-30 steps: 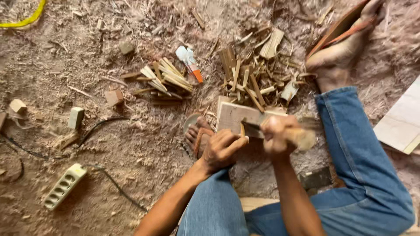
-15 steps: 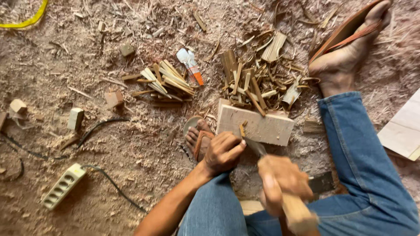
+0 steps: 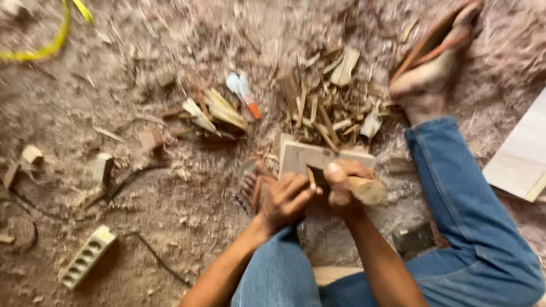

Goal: The person sits on the floor and carves a small rectangular wooden block using a chisel and mallet. They repeatedly strike the chisel to remove wood shavings, occasionally adjusting the block's position.

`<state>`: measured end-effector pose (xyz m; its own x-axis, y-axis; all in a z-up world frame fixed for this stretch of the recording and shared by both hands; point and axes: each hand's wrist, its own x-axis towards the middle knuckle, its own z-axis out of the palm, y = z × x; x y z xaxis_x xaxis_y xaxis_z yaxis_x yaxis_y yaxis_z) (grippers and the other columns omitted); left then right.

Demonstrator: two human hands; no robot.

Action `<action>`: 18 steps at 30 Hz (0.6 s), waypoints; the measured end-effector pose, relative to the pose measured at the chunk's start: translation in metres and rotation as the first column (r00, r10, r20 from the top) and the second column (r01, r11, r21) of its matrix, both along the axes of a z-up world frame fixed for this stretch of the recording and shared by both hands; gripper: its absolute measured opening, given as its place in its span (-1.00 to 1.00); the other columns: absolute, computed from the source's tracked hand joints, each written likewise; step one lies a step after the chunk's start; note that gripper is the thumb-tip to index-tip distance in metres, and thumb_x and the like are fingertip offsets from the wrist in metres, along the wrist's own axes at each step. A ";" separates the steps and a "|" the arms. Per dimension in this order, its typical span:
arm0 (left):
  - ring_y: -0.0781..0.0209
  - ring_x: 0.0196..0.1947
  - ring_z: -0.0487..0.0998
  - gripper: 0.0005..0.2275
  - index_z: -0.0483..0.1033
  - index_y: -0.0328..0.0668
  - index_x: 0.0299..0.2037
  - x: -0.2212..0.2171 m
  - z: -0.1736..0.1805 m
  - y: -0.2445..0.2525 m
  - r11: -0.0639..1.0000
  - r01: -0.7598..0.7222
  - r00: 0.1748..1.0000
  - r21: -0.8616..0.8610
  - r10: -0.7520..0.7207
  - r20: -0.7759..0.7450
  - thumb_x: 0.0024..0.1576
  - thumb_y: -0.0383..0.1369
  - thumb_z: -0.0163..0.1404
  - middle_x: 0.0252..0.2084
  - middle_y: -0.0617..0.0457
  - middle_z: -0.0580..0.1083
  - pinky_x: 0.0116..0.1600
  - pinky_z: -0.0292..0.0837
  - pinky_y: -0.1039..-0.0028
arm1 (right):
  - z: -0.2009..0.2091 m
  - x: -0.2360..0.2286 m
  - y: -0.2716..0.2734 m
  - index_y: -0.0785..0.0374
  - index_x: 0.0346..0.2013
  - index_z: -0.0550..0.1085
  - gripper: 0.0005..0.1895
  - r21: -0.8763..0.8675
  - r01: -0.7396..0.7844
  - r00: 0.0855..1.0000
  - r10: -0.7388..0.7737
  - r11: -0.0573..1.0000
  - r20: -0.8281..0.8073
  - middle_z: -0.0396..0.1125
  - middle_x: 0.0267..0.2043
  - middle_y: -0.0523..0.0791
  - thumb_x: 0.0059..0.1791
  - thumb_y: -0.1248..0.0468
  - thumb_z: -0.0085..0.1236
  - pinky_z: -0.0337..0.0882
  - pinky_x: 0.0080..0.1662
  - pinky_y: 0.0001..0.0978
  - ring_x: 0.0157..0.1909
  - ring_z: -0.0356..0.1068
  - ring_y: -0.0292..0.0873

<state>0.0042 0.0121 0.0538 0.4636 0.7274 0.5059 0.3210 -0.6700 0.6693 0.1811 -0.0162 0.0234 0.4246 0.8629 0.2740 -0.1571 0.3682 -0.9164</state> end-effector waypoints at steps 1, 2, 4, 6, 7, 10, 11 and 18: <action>0.02 -0.25 0.55 -0.86 0.48 -0.27 -0.25 -0.001 -0.003 0.009 1.000 0.024 1.000 0.021 -0.024 0.019 0.10 -0.44 0.18 -0.23 -0.07 0.48 -0.04 0.48 -0.04 | 0.000 0.003 0.014 0.31 -0.31 0.35 -0.85 -0.005 -0.030 0.982 0.029 1.000 -0.189 0.38 -0.37 -0.10 0.11 0.47 0.12 0.47 -0.26 -0.38 -0.35 0.42 -0.22; -0.01 -0.21 0.56 -0.85 0.47 -0.30 -0.22 -0.004 0.000 -0.002 0.999 0.047 0.998 -0.015 -0.047 0.035 0.13 -0.45 0.19 -0.19 -0.09 0.49 -0.07 0.51 0.10 | 0.010 0.004 0.006 0.31 -0.33 0.34 -0.86 -0.073 -0.040 0.965 0.019 0.997 -0.260 0.38 -0.39 -0.10 0.09 0.47 0.11 0.47 -0.28 -0.37 -0.37 0.41 -0.22; -0.01 -0.21 0.55 -0.84 0.49 -0.32 -0.20 -0.007 -0.003 -0.016 0.996 0.060 0.997 -0.064 -0.056 0.054 0.13 -0.46 0.21 -0.17 -0.10 0.50 -0.15 0.51 0.25 | 0.031 0.000 -0.002 0.31 -0.36 0.33 -0.86 -0.176 -0.018 0.987 -0.010 0.984 -0.159 0.36 -0.42 -0.10 0.06 0.47 0.08 0.47 -0.31 -0.35 -0.42 0.39 -0.22; 0.03 -0.28 0.53 -0.84 0.52 -0.30 -0.22 -0.005 -0.011 -0.015 0.995 0.036 0.998 -0.092 -0.031 0.057 0.10 -0.46 0.24 -0.21 -0.09 0.50 -0.24 0.46 0.29 | 0.056 -0.010 -0.002 0.31 -0.39 0.32 -0.86 -0.169 0.016 0.999 -0.010 0.986 0.036 0.35 -0.46 -0.10 0.03 0.47 0.05 0.47 -0.34 -0.33 -0.46 0.37 -0.22; 0.02 -0.27 0.53 -0.85 0.49 -0.31 -0.23 -0.004 -0.017 -0.012 0.995 0.035 0.997 -0.089 -0.029 0.074 0.12 -0.47 0.22 -0.21 -0.08 0.50 -0.23 0.47 0.29 | 0.069 -0.016 -0.003 0.31 -0.40 0.31 -0.87 -0.119 0.019 0.995 -0.006 0.993 0.103 0.34 -0.48 -0.10 0.02 0.47 0.04 0.47 -0.36 -0.32 -0.49 0.36 -0.22; 0.01 -0.27 0.51 -0.88 0.43 -0.34 -0.27 -0.005 -0.027 -0.019 0.993 0.045 0.996 -0.110 -0.037 0.077 0.14 -0.53 0.16 -0.22 -0.08 0.47 -0.22 0.48 0.29 | 0.099 -0.029 -0.021 0.31 -0.45 0.29 -0.87 0.010 -0.016 0.977 0.013 1.000 0.212 0.32 -0.54 -0.09 -0.02 0.48 0.00 0.46 -0.41 -0.29 -0.55 0.33 -0.21; 0.01 -0.29 0.50 -0.90 0.43 -0.34 -0.28 -0.006 -0.025 -0.026 0.990 0.067 0.996 -0.122 -0.060 0.060 0.12 -0.56 0.12 -0.24 -0.08 0.47 -0.24 0.46 0.27 | 0.107 -0.033 -0.029 0.31 -0.46 0.28 -0.87 0.007 -0.032 0.973 0.030 0.999 0.230 0.31 -0.56 -0.09 -0.04 0.48 -0.02 0.46 -0.42 -0.28 -0.58 0.32 -0.21; 0.07 -0.38 0.46 -0.84 0.35 -0.30 -0.40 0.006 -0.011 -0.005 0.994 -0.008 0.999 -0.106 0.012 0.039 0.15 -0.59 0.09 -0.32 -0.06 0.43 -0.30 0.42 0.32 | 0.076 -0.031 -0.006 0.27 -0.53 0.25 -0.82 0.088 -0.012 0.974 -0.009 0.996 0.226 0.30 -0.62 -0.13 -0.08 0.52 -0.02 0.46 -0.46 -0.28 -0.64 0.28 -0.24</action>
<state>0.0097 0.0072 0.0427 0.4377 0.7822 0.4433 0.2991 -0.5917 0.7486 0.1505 -0.0221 0.0990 0.3416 0.8318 0.4376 0.0498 0.4489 -0.8922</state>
